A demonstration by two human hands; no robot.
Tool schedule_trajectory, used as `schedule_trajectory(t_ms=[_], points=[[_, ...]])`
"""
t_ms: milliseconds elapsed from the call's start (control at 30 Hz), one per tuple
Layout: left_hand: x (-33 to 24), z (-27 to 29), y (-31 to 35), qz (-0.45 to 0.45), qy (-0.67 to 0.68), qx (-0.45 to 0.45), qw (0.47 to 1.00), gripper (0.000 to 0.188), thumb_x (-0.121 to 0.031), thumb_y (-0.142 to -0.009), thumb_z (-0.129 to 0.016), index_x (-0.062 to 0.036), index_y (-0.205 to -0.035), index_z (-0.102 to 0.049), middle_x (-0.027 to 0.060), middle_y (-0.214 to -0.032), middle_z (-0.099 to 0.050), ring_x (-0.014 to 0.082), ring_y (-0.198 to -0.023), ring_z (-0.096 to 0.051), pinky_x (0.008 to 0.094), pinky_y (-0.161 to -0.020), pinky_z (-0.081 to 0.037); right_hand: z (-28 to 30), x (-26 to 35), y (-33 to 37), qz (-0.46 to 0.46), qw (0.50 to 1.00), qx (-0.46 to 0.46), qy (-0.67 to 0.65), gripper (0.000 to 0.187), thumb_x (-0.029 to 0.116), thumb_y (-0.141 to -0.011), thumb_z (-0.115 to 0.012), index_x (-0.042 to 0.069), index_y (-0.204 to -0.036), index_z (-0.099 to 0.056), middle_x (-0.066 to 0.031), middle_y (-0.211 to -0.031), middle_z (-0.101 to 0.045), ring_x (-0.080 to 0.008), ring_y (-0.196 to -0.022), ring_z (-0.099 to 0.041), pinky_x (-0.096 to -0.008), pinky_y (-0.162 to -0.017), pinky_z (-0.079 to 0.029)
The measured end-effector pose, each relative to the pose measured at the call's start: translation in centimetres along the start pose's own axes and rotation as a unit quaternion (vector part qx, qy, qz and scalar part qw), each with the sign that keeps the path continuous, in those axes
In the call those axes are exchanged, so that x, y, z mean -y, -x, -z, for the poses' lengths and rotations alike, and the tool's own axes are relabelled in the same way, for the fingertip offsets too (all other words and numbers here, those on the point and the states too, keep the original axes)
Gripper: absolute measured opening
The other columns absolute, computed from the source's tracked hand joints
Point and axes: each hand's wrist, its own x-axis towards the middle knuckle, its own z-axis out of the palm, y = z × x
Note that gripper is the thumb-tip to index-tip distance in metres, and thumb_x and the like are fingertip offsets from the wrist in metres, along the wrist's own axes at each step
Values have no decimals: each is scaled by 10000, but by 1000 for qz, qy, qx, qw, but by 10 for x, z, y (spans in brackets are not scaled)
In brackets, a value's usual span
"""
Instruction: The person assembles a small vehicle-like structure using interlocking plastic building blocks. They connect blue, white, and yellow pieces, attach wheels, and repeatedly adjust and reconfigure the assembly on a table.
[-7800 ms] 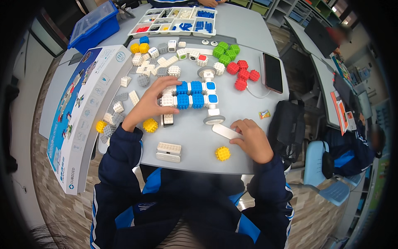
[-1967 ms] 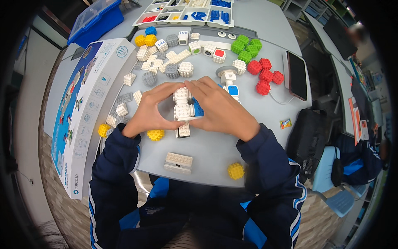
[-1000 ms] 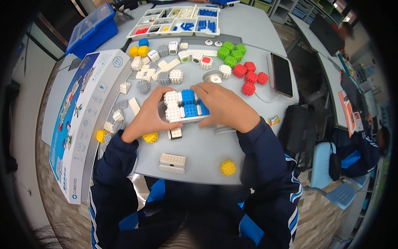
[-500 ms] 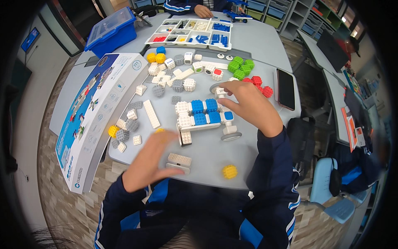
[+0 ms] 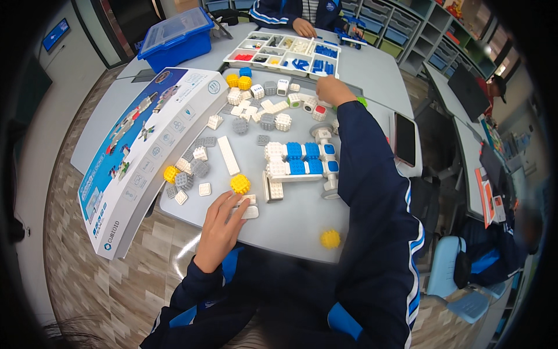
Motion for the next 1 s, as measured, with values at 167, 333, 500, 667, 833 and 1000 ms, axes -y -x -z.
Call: schedule_trajectory(t_ms=[167,333,500,667,833,1000], points=[[5,3,-5,40,-34,-35,998,561,-29,-796,-794,-63,-1337,-650,126,-1397,-573,378,-1314,-514,463,-1070,-457,-20,-24,-4,45,999,7,8,208,65,-749,-733,41,-948,-786,-182,-972,-764,-343,-943,-738,-436,-861,-582],[0,11,-20,6,59,-44,997,553,-117,-822,-810,-26,-1336,-626,169,-1373,-561,380,-1293,-517,478,-1058,-449,-19,-21,18,34,994,-104,21,229,104,-782,-758,11,-991,-767,-185,-921,-762,-329,-878,-744,-408,-819,-579],[5,3,-58,13,164,4,986,753,-199,-810,-851,-25,-1457,-509,200,-1468,-510,399,-1367,-477,462,-1115,-432,7,13,61,20,956,-128,-265,283,209,-867,-779,-5,-1051,-759,-166,-875,-760,-262,-790,-732,-359,-767,-557],[18,-19,-114,-5,117,43,992,919,-256,-827,-843,4,-1556,-349,252,-1557,-435,436,-1416,-447,441,-1153,-409,41,54,131,74,964,-30,-254,272,177,-884,-759,35,-1115,-736,-181,-848,-741,-254,-756,-705,-366,-744,-536],[23,-18,-128,27,168,132,976,909,-222,-797,-865,24,-1530,-388,279,-1491,-502,426,-1357,-518,437,-1127,-436,60,70,172,112,971,-45,-208,267,131,-901,-735,23,-1143,-699,-206,-876,-722,-278,-798,-717,-378,-751,-534],[12,-20,-102,21,151,58,987,902,-206,-761,-894,19,-1501,-429,267,-1450,-543,413,-1323,-551,440,-1098,-463,32,79,178,134,949,-93,-271,147,39,-888,-728,22,-1033,-742,-127,-1007,-728,-272,-905,-718,-342,-812,-562]])
